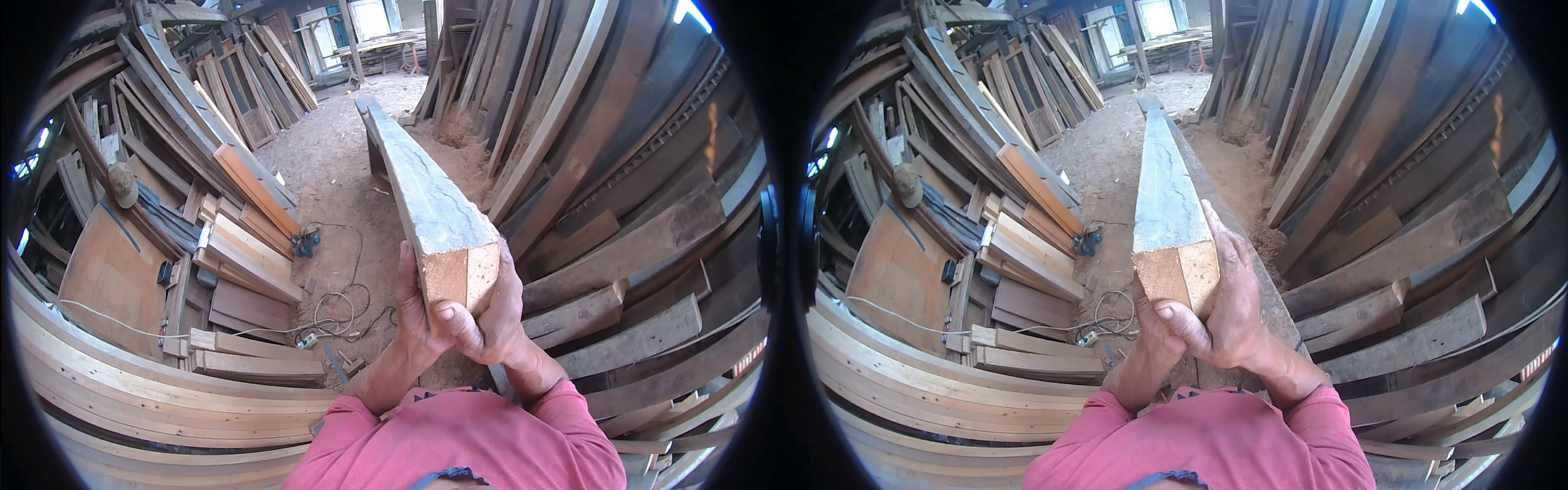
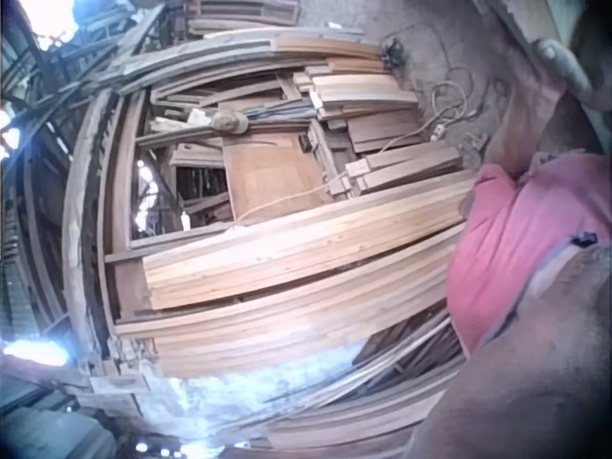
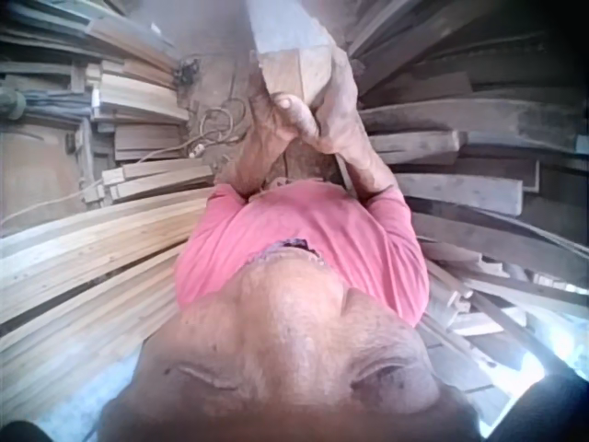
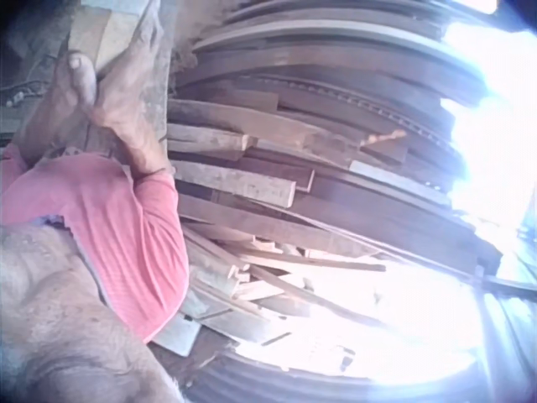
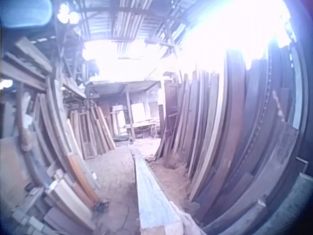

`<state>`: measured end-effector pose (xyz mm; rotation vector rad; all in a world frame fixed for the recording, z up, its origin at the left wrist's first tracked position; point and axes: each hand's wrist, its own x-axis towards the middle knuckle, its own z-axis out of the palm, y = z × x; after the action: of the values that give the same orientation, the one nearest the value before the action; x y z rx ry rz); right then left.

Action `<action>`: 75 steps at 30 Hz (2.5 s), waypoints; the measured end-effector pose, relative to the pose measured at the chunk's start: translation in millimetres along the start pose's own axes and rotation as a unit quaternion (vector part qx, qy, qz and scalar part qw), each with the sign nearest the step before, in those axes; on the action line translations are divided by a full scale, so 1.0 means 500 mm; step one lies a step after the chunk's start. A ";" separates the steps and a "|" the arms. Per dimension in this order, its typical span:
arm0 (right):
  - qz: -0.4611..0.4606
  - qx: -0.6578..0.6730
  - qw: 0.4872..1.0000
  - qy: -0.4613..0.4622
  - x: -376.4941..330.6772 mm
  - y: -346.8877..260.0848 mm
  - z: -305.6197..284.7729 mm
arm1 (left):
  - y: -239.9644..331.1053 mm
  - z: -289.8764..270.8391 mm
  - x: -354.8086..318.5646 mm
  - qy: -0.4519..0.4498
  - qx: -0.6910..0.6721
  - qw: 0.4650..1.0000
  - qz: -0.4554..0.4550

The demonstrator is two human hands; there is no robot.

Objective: The person measures the width of a wooden plank using a tape measure and then rearranges other planks in a lumber yard.

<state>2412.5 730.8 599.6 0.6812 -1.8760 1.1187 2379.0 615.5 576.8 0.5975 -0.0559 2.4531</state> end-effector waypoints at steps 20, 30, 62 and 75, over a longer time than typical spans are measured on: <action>0.009 0.010 1.000 0.018 0.058 0.088 0.068 | 0.075 -0.070 0.080 0.005 0.051 0.998 0.037; 0.082 0.077 0.993 0.033 -0.048 0.122 0.052 | 0.049 -0.135 0.055 0.127 0.088 0.988 -0.028; 0.672 -0.365 0.576 -0.288 -0.704 0.446 0.017 | -0.108 -0.878 -0.501 0.630 0.485 0.561 -0.230; 0.659 -0.313 0.644 -0.230 -0.844 0.504 -0.076 | -0.107 -0.911 -0.516 0.623 0.508 0.536 -0.258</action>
<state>2447.6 894.7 136.1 -1.1695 -3.0302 0.8935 2409.4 596.6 51.8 -0.7870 1.8729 1.5112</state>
